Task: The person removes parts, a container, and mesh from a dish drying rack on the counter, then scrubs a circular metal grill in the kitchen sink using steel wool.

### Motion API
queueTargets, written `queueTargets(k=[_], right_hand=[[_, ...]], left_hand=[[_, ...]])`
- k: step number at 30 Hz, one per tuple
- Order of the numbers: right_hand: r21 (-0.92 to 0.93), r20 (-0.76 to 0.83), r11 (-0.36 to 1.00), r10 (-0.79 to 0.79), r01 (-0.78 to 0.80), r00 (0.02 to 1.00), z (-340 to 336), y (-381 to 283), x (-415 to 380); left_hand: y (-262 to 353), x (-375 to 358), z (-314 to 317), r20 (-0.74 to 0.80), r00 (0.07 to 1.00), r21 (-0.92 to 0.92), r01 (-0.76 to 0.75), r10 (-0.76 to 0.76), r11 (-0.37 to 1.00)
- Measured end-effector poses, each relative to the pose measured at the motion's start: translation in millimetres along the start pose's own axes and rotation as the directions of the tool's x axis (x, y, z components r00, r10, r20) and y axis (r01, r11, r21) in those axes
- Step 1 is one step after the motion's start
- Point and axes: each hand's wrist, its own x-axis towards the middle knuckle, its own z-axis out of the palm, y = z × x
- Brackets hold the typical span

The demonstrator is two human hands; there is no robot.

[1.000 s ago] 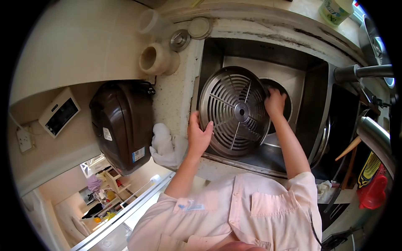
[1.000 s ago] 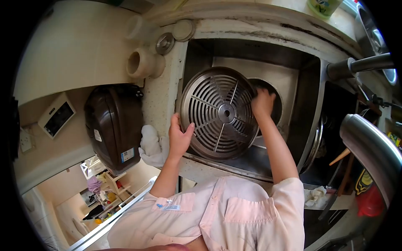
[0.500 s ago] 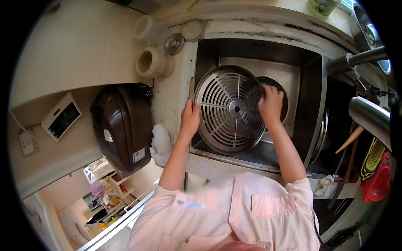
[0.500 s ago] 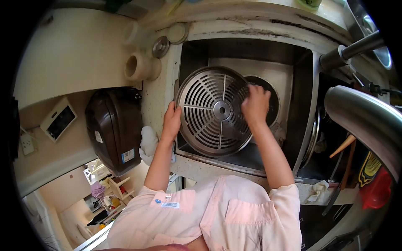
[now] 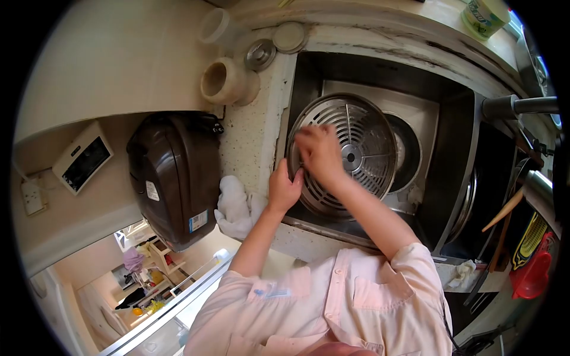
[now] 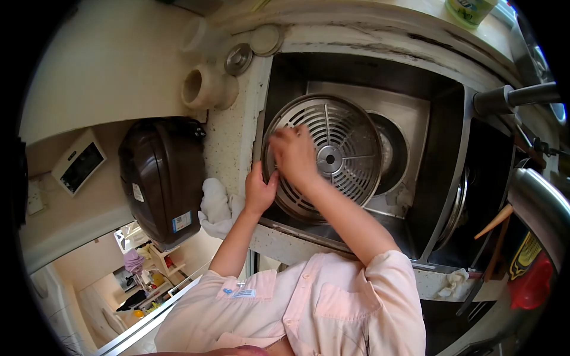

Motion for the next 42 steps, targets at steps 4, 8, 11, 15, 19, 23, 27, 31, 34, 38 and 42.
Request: queueTargets(k=[4, 8, 11, 15, 19, 23, 27, 31, 34, 38, 42], right_hand=[[-0.177, -0.182, 0.976, 0.093, -0.126, 0.979, 2.5, 29.6, 38.4], [-0.111, -0.010, 0.993, -0.036, 0.034, 0.999, -0.9, -10.1, 9.7], [-0.146, -0.089, 0.985, 0.085, -0.098, 0.992, -0.2, 27.3, 35.7], [-0.084, -0.095, 0.987, 0.127, -0.135, 0.987, -2.3, 31.9, 38.8], [-0.011, -0.103, 0.968, 0.248, -0.250, 0.963, -6.9, 33.0, 44.4], [-0.070, -0.100, 0.979, 0.182, -0.190, 0.978, 6.3, 20.8, 34.7], [-0.049, -0.086, 0.992, 0.108, -0.112, 0.990, 7.6, 3.9, 24.1], [-0.191, -0.126, 0.955, 0.204, -0.225, 0.971, 6.2, 21.5, 43.5], [-0.144, -0.008, 0.984, 0.109, -0.109, 0.994, 4.9, -10.2, 24.2], [-0.193, -0.100, 0.965, 0.161, -0.178, 0.982, 3.7, 18.4, 41.8], [-0.190, -0.015, 0.978, 0.088, -0.089, 0.996, 7.0, 1.4, 23.1]], left_hand=[[-9.1, -9.0, 1.2, 0.020, 0.999, -0.015, 0.037, -0.037, 0.999], [-10.1, -6.9, 0.5, 0.019, 1.000, 0.067, 0.012, -0.013, 0.998], [-4.2, -6.8, 2.5, 0.015, 1.000, 0.010, 0.016, -0.016, 1.000], [0.6, -3.3, 0.7, -0.029, 0.998, -0.032, -0.062, 0.061, 0.998], [-2.8, -5.8, -0.2, 0.051, 0.997, 0.012, 0.058, -0.059, 0.998], [0.2, -4.8, 1.1, 0.002, 1.000, -0.030, -0.005, 0.005, 1.000], [-2.6, -5.5, 0.1, -0.041, 0.998, -0.045, -0.044, 0.043, 0.998], [-7.9, -8.7, 1.5, 0.026, 1.000, -0.012, 0.010, -0.009, 1.000], [-2.9, -5.1, 1.5, -0.018, 0.998, -0.021, -0.052, 0.052, 0.998], [-0.1, -6.9, 1.3, 0.033, 0.999, 0.044, 0.027, -0.028, 0.999], [-0.1, -6.1, 1.4, -0.005, 0.999, 0.081, -0.032, 0.032, 0.996]])
